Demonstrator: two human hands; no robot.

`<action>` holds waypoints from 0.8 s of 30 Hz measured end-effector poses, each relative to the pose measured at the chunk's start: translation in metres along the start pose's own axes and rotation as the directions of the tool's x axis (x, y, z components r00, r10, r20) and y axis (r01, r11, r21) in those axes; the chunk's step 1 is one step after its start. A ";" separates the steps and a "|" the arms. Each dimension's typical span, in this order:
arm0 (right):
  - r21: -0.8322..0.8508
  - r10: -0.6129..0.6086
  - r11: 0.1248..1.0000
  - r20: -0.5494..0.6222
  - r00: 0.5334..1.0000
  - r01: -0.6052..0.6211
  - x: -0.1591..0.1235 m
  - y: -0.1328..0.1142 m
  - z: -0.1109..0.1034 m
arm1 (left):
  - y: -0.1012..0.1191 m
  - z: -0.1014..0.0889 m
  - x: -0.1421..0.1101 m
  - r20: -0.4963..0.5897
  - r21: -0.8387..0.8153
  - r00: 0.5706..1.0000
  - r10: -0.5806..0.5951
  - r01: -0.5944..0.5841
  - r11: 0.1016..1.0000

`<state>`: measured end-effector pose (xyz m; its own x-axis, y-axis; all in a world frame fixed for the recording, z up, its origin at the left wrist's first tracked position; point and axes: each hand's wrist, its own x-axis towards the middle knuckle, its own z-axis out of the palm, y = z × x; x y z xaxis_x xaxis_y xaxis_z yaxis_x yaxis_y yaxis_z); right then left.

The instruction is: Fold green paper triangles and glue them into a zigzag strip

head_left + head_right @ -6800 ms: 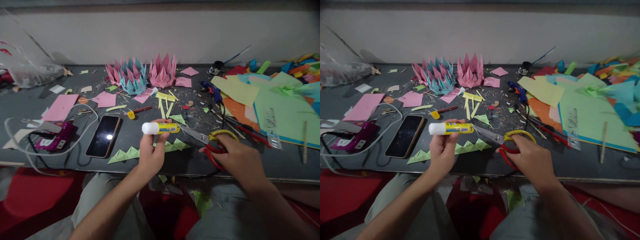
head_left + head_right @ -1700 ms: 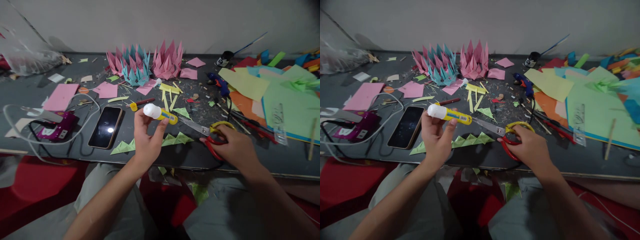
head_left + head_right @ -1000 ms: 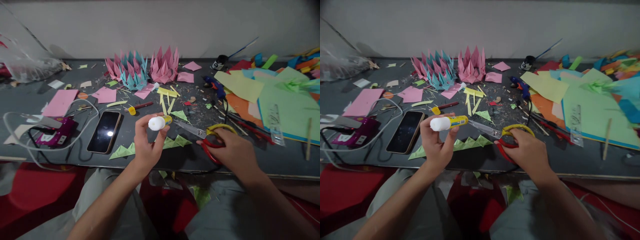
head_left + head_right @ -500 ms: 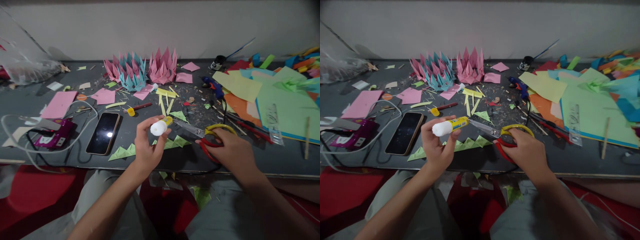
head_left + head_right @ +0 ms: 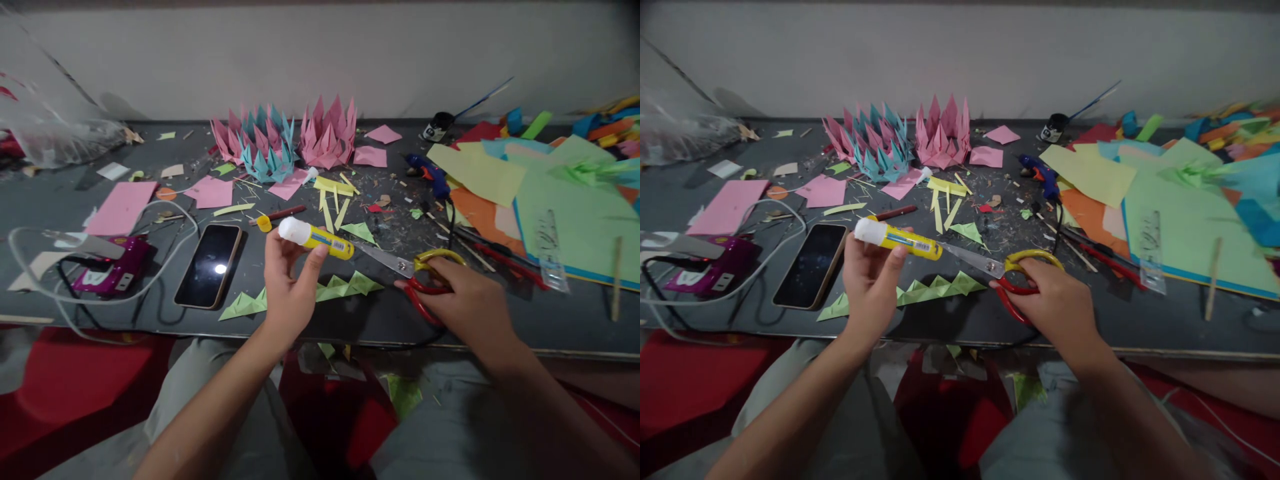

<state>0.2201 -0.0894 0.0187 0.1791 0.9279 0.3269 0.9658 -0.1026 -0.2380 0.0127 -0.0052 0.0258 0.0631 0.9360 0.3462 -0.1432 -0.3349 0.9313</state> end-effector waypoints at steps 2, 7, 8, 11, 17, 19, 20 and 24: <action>0.028 0.011 1.000 0.008 1.000 -0.011 0.001 0.001 0.000 | 0.000 0.000 0.002 -0.001 -0.029 1.000 -0.026 0.026 0.999; 0.114 0.073 0.991 0.034 0.997 -0.076 0.004 0.005 -0.001 | 0.002 0.001 0.005 -0.030 -0.065 0.998 -0.055 0.053 0.996; 0.147 0.087 0.985 0.059 0.995 -0.095 0.004 0.005 -0.001 | 0.002 0.001 0.006 -0.028 -0.077 0.998 -0.060 0.057 0.995; 0.325 0.143 0.925 0.182 0.973 -0.197 0.004 0.003 0.001 | 0.001 0.002 0.005 0.024 -0.119 0.995 -0.099 0.101 0.988; 0.764 0.223 0.466 0.387 0.895 -0.447 0.003 -0.021 0.007 | -0.003 0.008 -0.007 0.306 -0.017 0.913 -0.270 0.289 0.957; 0.808 0.180 0.361 0.428 0.885 -0.465 0.004 -0.028 0.007 | -0.002 0.010 -0.010 0.346 0.032 0.887 -0.305 0.314 0.949; 0.818 0.149 0.338 0.442 0.884 -0.466 0.005 -0.031 0.007 | -0.001 0.011 -0.012 0.360 0.052 0.878 -0.315 0.318 0.947; 0.823 0.060 0.339 0.464 0.884 -0.455 0.006 -0.033 0.004 | 0.001 0.012 -0.013 0.400 0.111 0.857 -0.324 0.306 0.946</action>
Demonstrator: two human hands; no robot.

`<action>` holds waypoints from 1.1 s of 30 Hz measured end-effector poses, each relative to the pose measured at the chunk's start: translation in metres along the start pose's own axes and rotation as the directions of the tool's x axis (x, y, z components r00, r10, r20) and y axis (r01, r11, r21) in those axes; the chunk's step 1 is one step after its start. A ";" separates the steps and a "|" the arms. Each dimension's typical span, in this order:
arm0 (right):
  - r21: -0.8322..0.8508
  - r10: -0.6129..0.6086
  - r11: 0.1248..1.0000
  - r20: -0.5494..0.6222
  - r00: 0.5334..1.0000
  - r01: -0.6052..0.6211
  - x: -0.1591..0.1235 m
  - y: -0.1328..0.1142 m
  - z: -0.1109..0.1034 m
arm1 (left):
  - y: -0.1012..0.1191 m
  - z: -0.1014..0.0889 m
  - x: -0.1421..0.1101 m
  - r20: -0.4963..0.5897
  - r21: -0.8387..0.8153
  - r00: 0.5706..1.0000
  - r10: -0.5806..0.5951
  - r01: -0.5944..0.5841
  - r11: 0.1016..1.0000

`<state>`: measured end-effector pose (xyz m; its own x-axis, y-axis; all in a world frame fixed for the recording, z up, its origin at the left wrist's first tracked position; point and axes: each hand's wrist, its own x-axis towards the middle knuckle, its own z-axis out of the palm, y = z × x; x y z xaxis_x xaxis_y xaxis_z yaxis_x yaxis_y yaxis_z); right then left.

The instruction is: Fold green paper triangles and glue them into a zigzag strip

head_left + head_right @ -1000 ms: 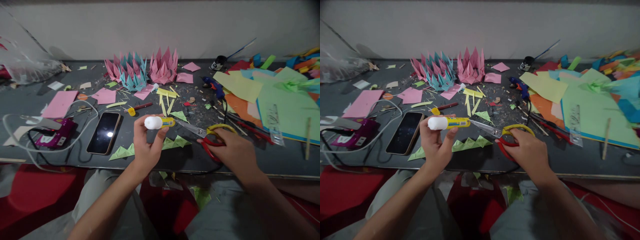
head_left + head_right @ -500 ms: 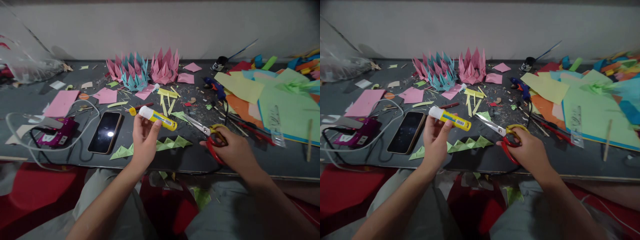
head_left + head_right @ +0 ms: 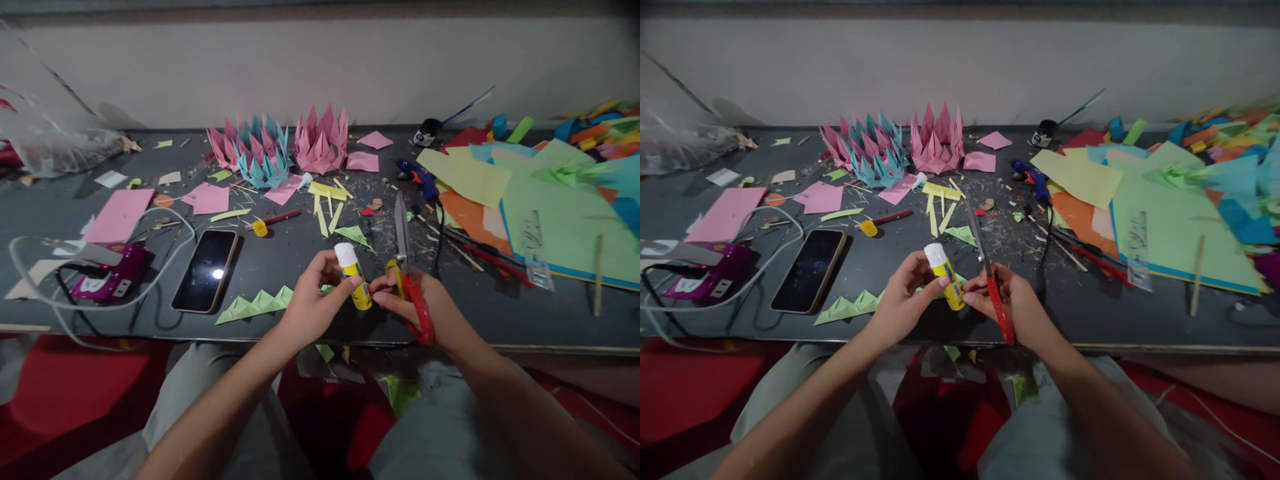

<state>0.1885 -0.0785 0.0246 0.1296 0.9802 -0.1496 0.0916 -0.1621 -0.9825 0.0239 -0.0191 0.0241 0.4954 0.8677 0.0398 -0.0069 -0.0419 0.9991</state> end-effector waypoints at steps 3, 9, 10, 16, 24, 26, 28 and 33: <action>-0.014 -0.005 1.000 -0.001 1.000 0.005 -0.001 0.001 -0.002 | 0.001 -0.001 0.001 0.000 -0.006 1.000 -0.019 0.019 1.000; -0.101 0.028 0.994 -0.062 0.998 -0.034 0.000 0.002 -0.001 | 0.001 0.001 0.003 0.009 0.012 0.999 -0.037 0.037 0.999; -0.124 0.029 0.992 -0.078 0.997 -0.039 0.000 0.002 -0.001 | 0.002 0.002 0.004 0.009 0.016 0.999 -0.038 0.038 0.999; -0.140 -0.008 0.990 -0.120 0.993 -0.009 0.000 0.003 -0.001 | 0.005 0.004 0.007 0.023 0.003 1.000 -0.005 0.005 1.000; -0.155 -0.055 0.988 -0.232 0.971 0.019 0.004 -0.001 -0.009 | 0.009 -0.003 0.011 -0.039 0.103 0.996 0.085 -0.081 0.991; -0.231 -0.099 0.972 -0.279 0.955 0.034 0.010 0.002 -0.020 | 0.011 -0.014 0.016 -0.090 0.196 0.983 0.160 -0.140 0.971; -0.406 -0.174 0.914 -0.347 0.922 0.019 0.018 0.007 -0.034 | 0.011 -0.031 0.022 -0.132 0.373 0.958 0.255 -0.191 0.908; -0.753 -0.252 0.606 -0.489 0.835 -0.258 0.046 0.020 -0.061 | 0.004 -0.077 0.039 -0.198 0.680 0.963 0.182 0.001 0.733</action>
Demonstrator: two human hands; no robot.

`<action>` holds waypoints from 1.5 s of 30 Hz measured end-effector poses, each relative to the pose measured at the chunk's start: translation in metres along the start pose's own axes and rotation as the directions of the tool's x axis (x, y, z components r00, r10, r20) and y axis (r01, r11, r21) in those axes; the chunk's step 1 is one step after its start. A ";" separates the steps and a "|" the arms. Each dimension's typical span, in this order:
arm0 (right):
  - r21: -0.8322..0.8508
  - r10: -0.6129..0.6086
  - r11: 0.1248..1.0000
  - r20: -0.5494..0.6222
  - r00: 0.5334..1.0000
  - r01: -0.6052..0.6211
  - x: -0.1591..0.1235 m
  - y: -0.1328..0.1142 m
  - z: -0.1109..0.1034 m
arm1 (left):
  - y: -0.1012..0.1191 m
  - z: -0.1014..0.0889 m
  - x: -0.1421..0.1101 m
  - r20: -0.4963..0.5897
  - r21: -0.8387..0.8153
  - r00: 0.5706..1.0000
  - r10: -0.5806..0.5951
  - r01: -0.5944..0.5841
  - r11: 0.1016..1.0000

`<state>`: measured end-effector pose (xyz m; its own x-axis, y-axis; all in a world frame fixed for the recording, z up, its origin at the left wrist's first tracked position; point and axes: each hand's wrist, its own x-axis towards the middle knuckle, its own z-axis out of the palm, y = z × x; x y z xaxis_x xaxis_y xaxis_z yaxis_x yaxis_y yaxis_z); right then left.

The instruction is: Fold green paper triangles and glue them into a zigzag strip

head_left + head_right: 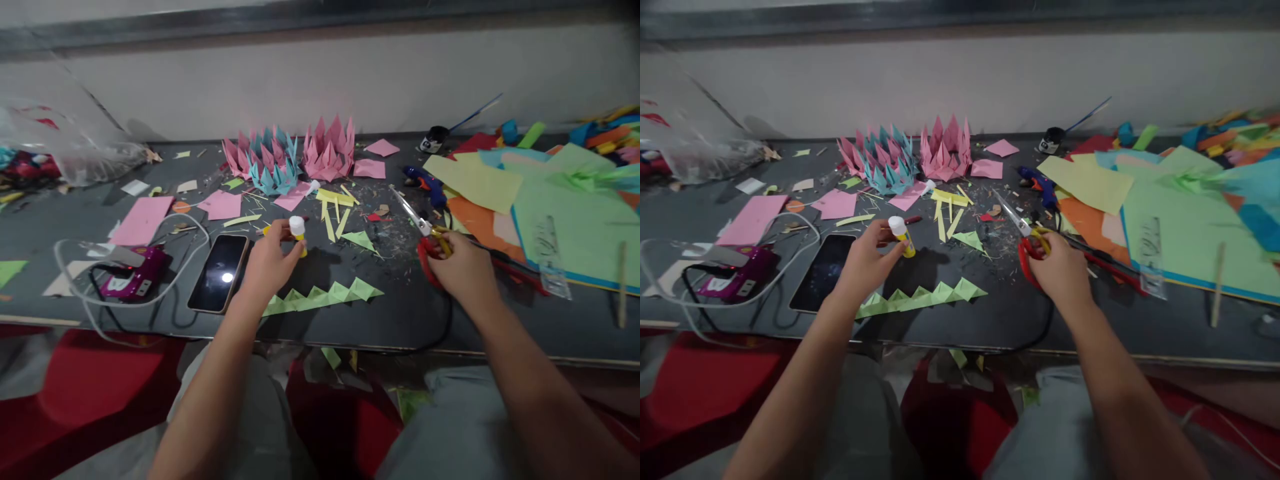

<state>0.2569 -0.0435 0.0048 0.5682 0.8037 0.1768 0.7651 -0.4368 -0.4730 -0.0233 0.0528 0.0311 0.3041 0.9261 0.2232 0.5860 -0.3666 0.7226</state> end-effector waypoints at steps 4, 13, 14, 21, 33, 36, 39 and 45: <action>-0.096 -0.067 0.993 0.079 0.995 0.074 0.015 0.009 0.007 | -0.020 -0.007 0.013 -0.055 0.040 0.995 -0.084 0.086 0.995; -0.011 -0.141 0.990 0.113 0.984 0.143 0.014 0.020 0.012 | -0.032 -0.003 0.013 -0.005 -0.043 0.999 -0.038 0.037 0.998; -0.003 -0.147 0.989 0.098 0.984 0.148 0.012 0.019 0.012 | -0.032 -0.003 0.012 0.001 -0.046 1.000 -0.017 0.017 0.999; 0.196 -0.302 0.934 -0.012 0.953 0.298 -0.003 -0.007 0.000 | -0.032 0.000 0.013 0.005 -0.053 0.999 0.045 -0.045 0.998; 0.389 -0.588 0.803 0.397 0.705 0.451 -0.028 -0.041 0.005 | -0.040 0.003 0.016 -0.008 -0.070 1.000 -0.021 0.020 0.997; 0.376 -0.598 0.800 0.429 0.677 0.469 -0.028 -0.042 0.006 | -0.034 0.001 0.011 -0.100 -0.013 0.994 -0.034 0.033 0.999; 0.395 -0.617 0.786 0.458 0.640 0.475 -0.027 -0.044 0.007 | -0.019 -0.004 0.002 -0.309 0.084 0.951 0.017 0.010 0.996; 0.388 -0.644 0.764 0.491 0.587 0.515 -0.029 -0.048 0.014 | 0.018 0.011 -0.031 -0.016 0.090 0.957 0.288 -0.286 0.954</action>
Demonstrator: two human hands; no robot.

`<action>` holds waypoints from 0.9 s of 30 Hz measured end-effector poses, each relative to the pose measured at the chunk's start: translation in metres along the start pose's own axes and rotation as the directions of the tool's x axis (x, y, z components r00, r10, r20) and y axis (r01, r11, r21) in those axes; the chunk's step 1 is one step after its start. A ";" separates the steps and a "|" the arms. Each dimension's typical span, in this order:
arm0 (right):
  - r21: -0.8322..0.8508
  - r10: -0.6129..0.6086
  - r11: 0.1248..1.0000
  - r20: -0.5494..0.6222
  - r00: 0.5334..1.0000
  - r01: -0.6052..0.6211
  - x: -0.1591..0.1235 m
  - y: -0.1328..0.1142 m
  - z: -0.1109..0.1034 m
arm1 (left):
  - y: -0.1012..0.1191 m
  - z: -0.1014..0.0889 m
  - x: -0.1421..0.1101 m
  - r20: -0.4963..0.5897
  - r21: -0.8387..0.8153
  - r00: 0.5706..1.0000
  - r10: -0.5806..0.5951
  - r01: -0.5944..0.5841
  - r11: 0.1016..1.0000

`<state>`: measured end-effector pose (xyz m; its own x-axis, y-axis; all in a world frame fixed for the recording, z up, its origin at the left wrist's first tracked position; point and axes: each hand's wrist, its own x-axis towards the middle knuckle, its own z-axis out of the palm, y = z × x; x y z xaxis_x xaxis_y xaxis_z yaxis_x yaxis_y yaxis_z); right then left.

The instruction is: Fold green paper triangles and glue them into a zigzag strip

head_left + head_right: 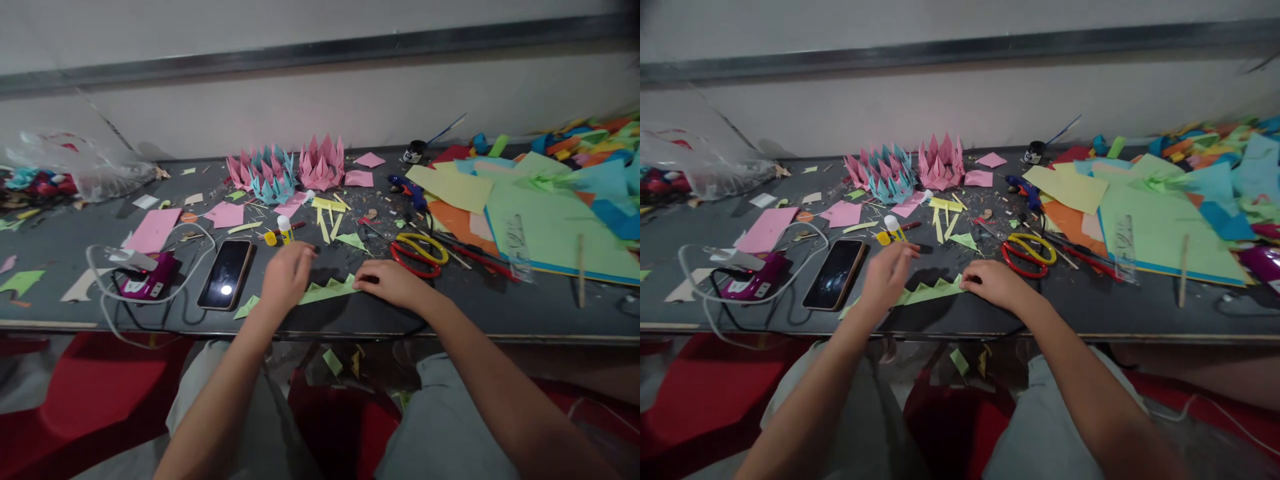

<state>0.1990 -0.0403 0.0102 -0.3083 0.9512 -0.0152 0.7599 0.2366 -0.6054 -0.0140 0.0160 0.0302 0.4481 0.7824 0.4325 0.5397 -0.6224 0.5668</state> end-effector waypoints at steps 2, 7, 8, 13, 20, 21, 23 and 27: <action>-0.019 0.028 0.999 -0.024 0.999 -0.028 0.001 0.000 0.004 | 0.014 0.015 -0.014 0.171 0.043 0.975 0.144 -0.154 0.987; -0.044 0.127 0.990 -0.094 0.987 -0.132 0.002 0.001 0.010 | 0.034 0.047 -0.048 0.451 0.259 0.879 0.154 -0.294 0.920; -0.042 0.146 0.988 -0.104 0.984 -0.151 0.003 0.001 0.011 | 0.035 0.050 -0.052 0.470 0.289 0.873 0.135 -0.296 0.910; -0.002 0.184 0.983 -0.112 0.977 -0.185 0.003 0.002 0.013 | 0.031 0.052 -0.058 0.529 0.321 0.840 0.117 -0.326 0.889; 0.114 0.181 0.981 -0.206 0.962 -0.160 0.004 0.006 0.004 | 0.030 0.052 -0.058 0.541 0.319 0.834 0.105 -0.320 0.892; 0.125 0.196 0.978 -0.292 0.936 -0.166 0.007 0.007 0.003 | 0.031 0.052 -0.058 0.539 0.318 0.836 0.102 -0.314 0.894; 0.110 0.213 0.977 -0.459 0.862 -0.183 0.016 0.011 0.001 | 0.032 0.052 -0.057 0.531 0.311 0.842 0.098 -0.301 0.901; 0.019 0.198 0.975 -0.531 0.824 -0.222 0.035 0.020 0.003 | 0.034 0.051 -0.052 0.483 0.293 0.870 0.101 -0.269 0.917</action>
<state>0.2022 -0.0030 -0.0050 0.1997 0.9359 0.2901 0.7986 0.0160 -0.6016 0.0175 -0.0468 -0.0083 0.7881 0.6082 0.0950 0.5838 -0.7874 0.1979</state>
